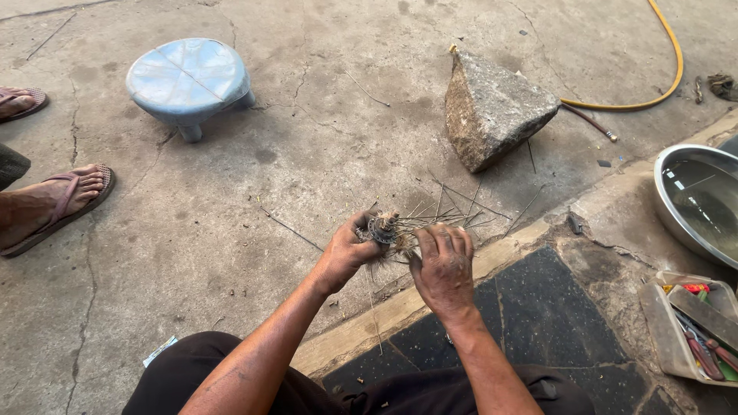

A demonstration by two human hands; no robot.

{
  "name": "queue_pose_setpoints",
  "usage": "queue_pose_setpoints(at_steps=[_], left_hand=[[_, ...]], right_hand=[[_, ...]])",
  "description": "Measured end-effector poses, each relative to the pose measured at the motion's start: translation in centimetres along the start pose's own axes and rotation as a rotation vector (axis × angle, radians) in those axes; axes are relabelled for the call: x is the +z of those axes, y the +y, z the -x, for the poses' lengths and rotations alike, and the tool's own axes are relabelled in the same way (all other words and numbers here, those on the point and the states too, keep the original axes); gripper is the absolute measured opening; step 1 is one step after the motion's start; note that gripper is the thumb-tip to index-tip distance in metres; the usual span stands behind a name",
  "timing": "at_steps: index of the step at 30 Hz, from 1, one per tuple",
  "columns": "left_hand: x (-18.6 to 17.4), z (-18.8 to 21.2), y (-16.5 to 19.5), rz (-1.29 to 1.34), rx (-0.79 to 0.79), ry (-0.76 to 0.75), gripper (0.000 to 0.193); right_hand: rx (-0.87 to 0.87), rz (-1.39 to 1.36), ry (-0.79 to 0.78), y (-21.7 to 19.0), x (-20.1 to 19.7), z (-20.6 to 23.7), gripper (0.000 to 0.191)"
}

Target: The person sits on the ground with a bicycle wheel rim and hub in front of them. They use a small tool on the hub, lift the tire and rim away from the hub, and then pull the loose spokes out of the hub one at a time by hand, setting them aside.

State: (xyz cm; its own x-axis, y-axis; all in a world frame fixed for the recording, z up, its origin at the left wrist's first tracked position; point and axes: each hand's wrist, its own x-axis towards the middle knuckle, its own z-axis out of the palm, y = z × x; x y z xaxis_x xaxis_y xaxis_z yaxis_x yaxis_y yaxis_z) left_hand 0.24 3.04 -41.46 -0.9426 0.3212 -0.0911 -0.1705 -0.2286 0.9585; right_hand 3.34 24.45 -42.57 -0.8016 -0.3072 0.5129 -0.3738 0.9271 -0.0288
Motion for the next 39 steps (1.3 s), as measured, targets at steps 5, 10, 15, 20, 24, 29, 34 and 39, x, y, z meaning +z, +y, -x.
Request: queue_pose_setpoints(at_steps=[5, 10, 15, 20, 24, 29, 34, 39], left_hand=[[-0.1, 0.1, 0.4, -0.133, -0.05, 0.001, 0.076], [-0.2, -0.1, 0.7, -0.275, -0.021, 0.016, 0.074], [-0.2, -0.4, 0.9, -0.497, 0.115, -0.043, 0.06], [0.1, -0.4, 0.7, -0.5, 0.143, -0.093, 0.059], [-0.1, -0.5, 0.6, -0.547, 0.172, -0.066, 0.059], [-0.3, -0.7, 0.8, -0.52, 0.144, -0.057, 0.058], [-0.2, -0.4, 0.9, -0.565, 0.111, -0.088, 0.055], [-0.1, -0.3, 0.9, -0.519, 0.061, -0.017, 0.065]], right_hand=[[0.034, 0.09, -0.024, 2.3, 1.0, -0.3, 0.013], [-0.095, -0.035, -0.054, 3.8, -2.2, -0.6, 0.017], [0.433, -0.379, -0.754, 3.5, -6.1, -1.6, 0.022], [0.442, -0.37, -0.685, 3.2, -7.4, -2.0, 0.024], [0.343, -0.147, -0.538, 2.7, -6.9, -2.1, 0.027], [0.354, -0.087, -0.613, 2.9, -6.7, -2.1, 0.028], [0.521, -0.207, -0.916, 3.3, -6.3, -1.3, 0.029], [0.217, 0.023, -0.434, 3.4, -5.2, -1.2, 0.023]])
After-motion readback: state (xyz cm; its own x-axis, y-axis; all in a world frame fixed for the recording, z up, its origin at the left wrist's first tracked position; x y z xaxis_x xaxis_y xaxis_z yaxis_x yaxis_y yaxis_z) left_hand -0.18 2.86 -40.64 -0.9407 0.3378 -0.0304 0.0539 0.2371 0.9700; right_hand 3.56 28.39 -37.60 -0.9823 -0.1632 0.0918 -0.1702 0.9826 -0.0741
